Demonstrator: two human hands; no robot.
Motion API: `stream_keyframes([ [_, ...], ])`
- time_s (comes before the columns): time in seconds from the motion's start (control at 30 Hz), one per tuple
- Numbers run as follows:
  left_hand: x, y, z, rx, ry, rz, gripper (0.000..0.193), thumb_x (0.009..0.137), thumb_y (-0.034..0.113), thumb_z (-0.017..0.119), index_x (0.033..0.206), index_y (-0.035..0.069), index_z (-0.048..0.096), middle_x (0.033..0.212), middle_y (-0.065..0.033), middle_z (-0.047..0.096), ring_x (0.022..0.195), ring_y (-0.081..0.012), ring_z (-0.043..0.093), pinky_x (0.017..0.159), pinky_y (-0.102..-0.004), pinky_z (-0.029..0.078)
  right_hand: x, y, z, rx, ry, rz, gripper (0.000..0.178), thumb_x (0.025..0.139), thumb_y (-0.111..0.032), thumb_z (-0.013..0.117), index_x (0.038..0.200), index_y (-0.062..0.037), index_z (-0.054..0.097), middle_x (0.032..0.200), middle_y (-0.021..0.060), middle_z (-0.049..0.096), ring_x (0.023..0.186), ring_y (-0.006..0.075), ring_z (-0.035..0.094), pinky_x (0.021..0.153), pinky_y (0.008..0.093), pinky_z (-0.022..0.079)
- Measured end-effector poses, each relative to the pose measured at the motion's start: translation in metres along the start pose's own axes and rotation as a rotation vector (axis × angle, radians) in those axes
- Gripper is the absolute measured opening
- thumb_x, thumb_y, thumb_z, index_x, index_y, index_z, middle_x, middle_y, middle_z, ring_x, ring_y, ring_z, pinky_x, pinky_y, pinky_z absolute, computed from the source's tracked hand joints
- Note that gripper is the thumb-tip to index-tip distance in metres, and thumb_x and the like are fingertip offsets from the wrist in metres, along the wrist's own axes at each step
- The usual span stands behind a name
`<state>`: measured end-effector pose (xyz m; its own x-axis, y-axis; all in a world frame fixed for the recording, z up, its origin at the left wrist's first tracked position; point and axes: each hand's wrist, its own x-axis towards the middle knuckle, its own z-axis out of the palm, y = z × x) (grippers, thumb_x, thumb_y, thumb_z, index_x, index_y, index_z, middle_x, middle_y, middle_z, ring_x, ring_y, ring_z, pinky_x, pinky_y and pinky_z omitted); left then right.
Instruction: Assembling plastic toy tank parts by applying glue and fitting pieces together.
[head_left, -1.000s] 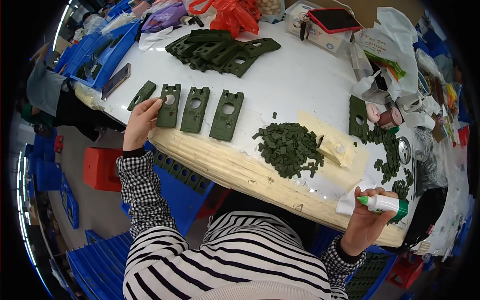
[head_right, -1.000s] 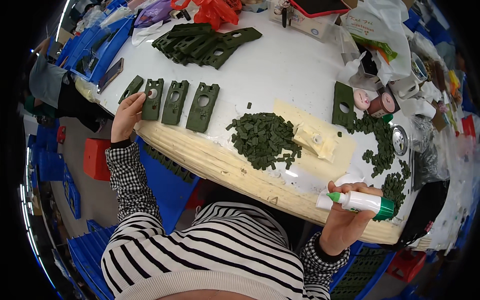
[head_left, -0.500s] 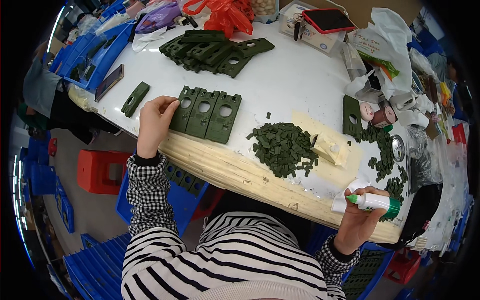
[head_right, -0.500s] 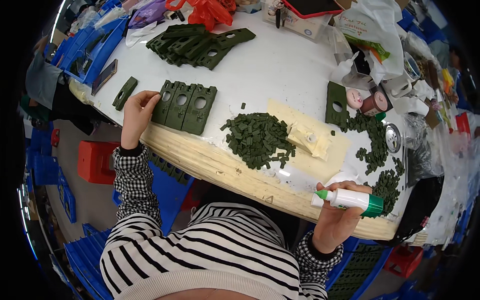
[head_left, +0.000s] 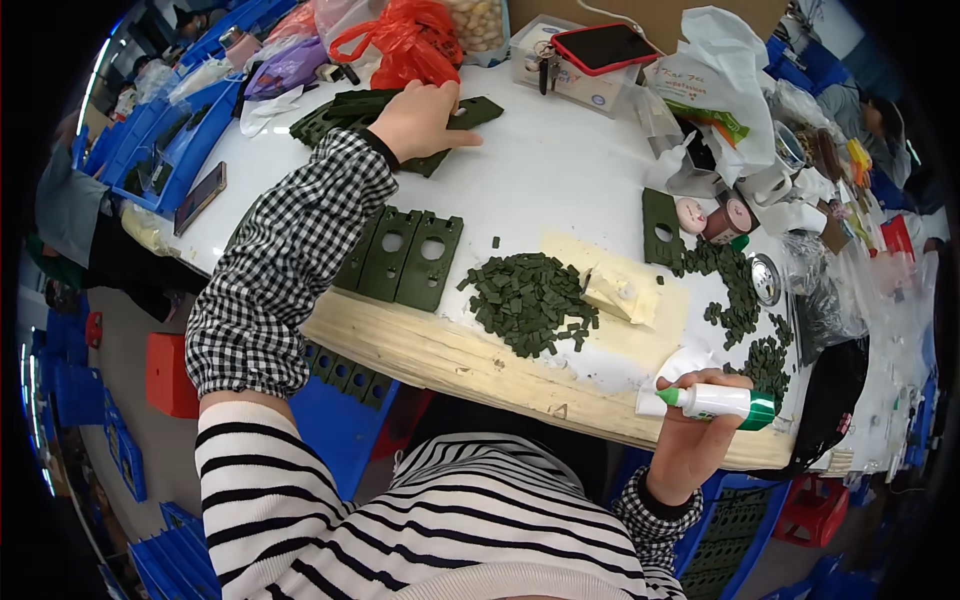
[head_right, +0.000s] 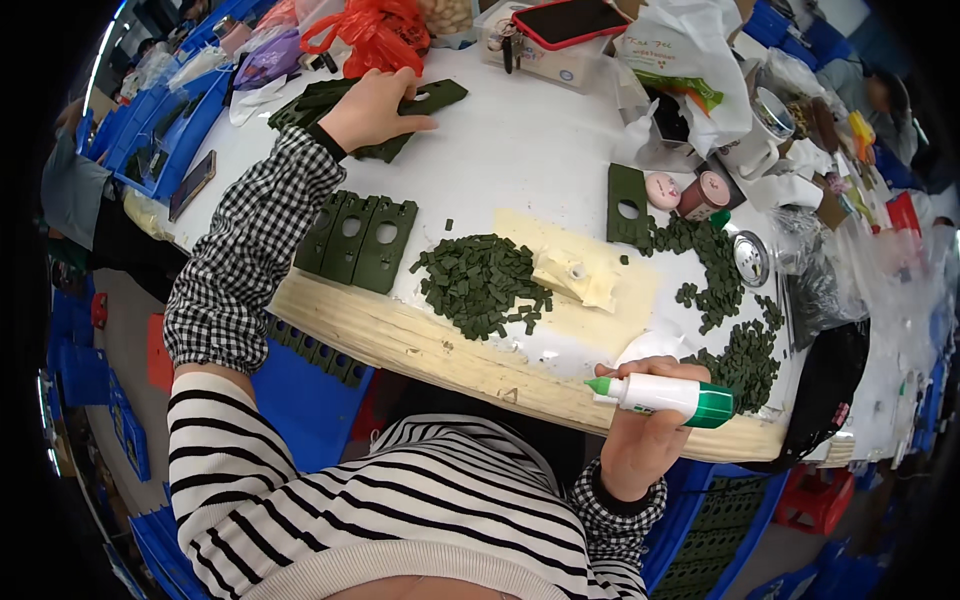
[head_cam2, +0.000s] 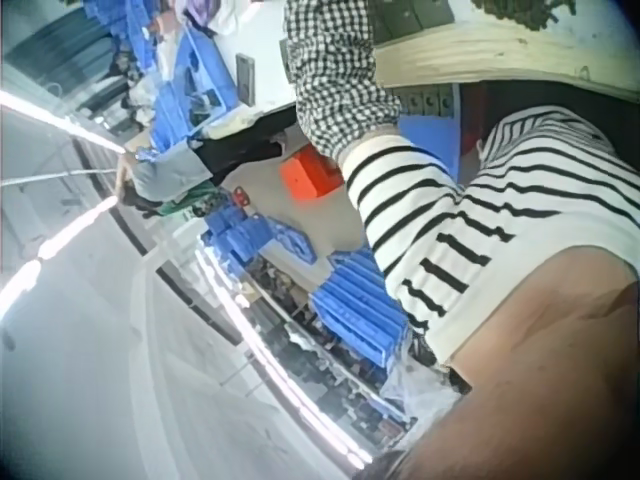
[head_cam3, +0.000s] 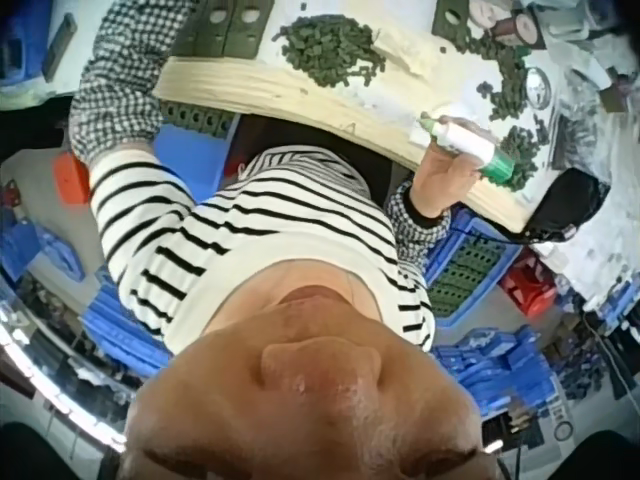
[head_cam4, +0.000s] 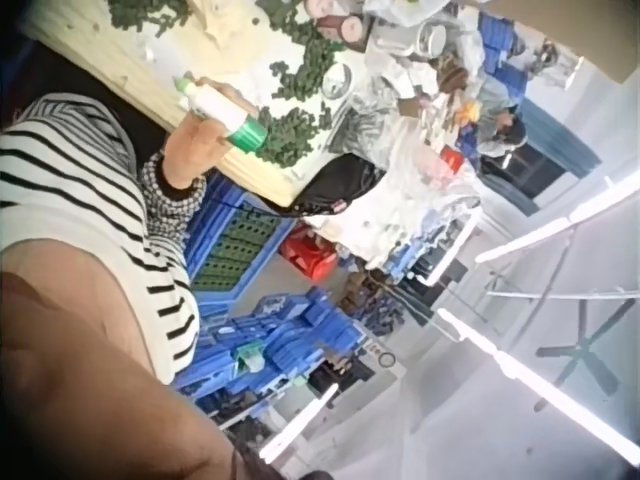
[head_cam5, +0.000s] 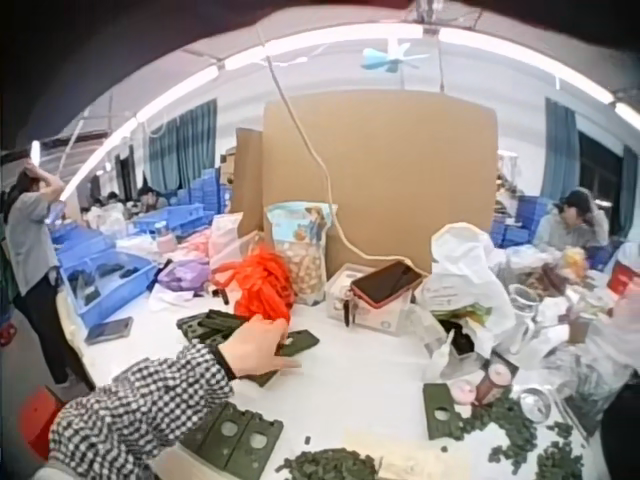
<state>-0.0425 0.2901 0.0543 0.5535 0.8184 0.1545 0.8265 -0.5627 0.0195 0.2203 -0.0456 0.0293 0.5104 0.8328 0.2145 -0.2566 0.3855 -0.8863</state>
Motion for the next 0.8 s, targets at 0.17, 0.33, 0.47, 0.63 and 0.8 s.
stream_keyframes([
  [0.17, 0.022, -0.004, 0.016, 0.110, -0.022, -0.065, 0.053, 0.070, 0.037, 0.075, 0.101, 0.001, 0.052, 0.095, -0.0135, 0.064, 0.096, -0.0339, 0.056, 0.081, -0.0429, 0.048, -0.003, -0.005, -0.022, -0.057, 0.080, -0.027, 0.054, 0.084, -0.050, 0.060, 0.106, -0.0031, 0.044, 0.094, 0.0093, 0.049, 0.090, 0.0200, 0.056, 0.079, 0.0425, 0.053],
  [0.33, -0.006, 0.014, -0.010, -0.062, 0.193, -0.033, 0.056, 0.068, 0.022, 0.076, 0.112, 0.002, 0.047, 0.100, -0.0154, 0.059, 0.097, -0.0330, 0.053, 0.083, -0.0410, 0.043, 0.000, -0.003, -0.025, -0.003, 0.087, -0.032, 0.053, 0.084, -0.049, 0.061, 0.105, -0.0032, 0.044, 0.094, 0.0104, 0.051, 0.090, 0.0214, 0.058, 0.078, 0.0415, 0.054],
  [0.47, -0.063, 0.082, -0.045, -0.380, 0.284, 0.281, 0.048, 0.064, 0.006, 0.075, 0.107, 0.002, 0.052, 0.099, -0.0132, 0.055, 0.096, -0.0320, 0.050, 0.084, -0.0364, 0.041, 0.006, 0.004, -0.025, 0.016, -0.009, -0.052, 0.049, 0.085, -0.045, 0.061, 0.104, -0.0038, 0.045, 0.091, 0.0126, 0.059, 0.094, 0.0251, 0.059, 0.097, 0.0503, 0.040],
  [0.63, -0.149, 0.152, -0.058, -0.696, 0.034, 0.310, 0.057, 0.061, 0.002, 0.077, 0.113, 0.001, 0.055, 0.099, -0.0141, 0.051, 0.089, -0.0284, 0.053, 0.076, -0.0338, 0.045, 0.020, 0.014, -0.006, 0.083, -0.343, -0.042, 0.044, 0.087, -0.042, 0.060, 0.103, -0.0031, 0.049, 0.093, 0.0130, 0.065, 0.106, 0.0297, 0.057, 0.110, 0.0537, 0.018],
  [0.8, -0.158, 0.184, -0.035, -0.933, 0.028, 0.320, 0.058, 0.064, 0.004, 0.079, 0.115, 0.001, 0.053, 0.100, -0.0125, 0.052, 0.090, -0.0249, 0.054, 0.076, -0.0311, 0.047, 0.015, 0.006, 0.002, 0.092, -0.404, 0.078, 0.041, 0.089, -0.038, 0.059, 0.103, -0.0007, 0.050, 0.088, 0.0151, 0.063, 0.099, 0.0301, 0.059, 0.099, 0.0500, 0.037],
])
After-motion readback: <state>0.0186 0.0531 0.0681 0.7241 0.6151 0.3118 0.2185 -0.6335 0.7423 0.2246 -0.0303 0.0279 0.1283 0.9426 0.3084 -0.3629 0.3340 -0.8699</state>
